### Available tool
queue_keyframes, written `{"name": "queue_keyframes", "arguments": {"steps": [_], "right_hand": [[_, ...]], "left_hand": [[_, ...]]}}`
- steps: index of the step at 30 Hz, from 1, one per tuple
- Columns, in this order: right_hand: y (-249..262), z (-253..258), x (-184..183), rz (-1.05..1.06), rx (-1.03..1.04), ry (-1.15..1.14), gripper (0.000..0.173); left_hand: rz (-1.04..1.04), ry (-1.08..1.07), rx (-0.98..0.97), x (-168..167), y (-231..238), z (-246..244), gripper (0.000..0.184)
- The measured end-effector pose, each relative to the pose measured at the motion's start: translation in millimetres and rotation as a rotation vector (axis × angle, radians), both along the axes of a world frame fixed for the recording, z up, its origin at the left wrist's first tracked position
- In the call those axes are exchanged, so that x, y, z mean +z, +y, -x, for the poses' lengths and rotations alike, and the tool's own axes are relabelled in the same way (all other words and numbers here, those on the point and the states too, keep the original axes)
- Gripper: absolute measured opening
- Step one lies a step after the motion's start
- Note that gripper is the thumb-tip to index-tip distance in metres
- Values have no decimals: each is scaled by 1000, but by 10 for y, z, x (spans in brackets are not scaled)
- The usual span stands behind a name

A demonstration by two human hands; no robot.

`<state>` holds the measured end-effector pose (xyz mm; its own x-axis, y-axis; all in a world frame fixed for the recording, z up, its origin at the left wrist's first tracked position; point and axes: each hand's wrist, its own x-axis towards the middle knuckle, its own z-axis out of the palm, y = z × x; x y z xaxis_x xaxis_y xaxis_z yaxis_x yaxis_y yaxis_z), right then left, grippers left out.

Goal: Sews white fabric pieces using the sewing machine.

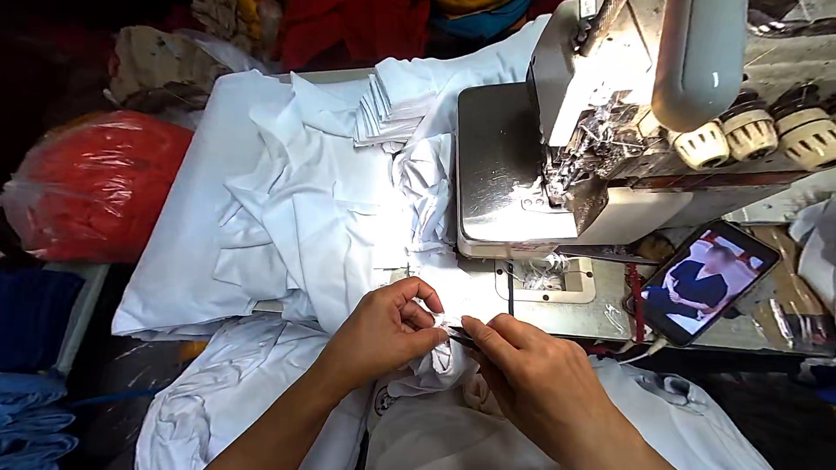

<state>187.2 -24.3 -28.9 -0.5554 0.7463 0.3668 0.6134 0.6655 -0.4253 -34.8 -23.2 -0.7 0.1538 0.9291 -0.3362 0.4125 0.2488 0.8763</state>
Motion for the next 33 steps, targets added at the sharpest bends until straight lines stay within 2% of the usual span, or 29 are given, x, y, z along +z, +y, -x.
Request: {"name": "queue_keyframes", "arguments": {"steps": [13,25,33], "right_hand": [[-48,79,102,-77,-31,-176,18],[-54,179,133,-124,-25,-263,20],[-46,195,76,-101,6,-215,21]], "left_hand": [[72,-130,114,-37,13,-103,27],[51,-103,146,-47,-57,-85,27],[76,-156,113,-27,-106,-9,31]]}}
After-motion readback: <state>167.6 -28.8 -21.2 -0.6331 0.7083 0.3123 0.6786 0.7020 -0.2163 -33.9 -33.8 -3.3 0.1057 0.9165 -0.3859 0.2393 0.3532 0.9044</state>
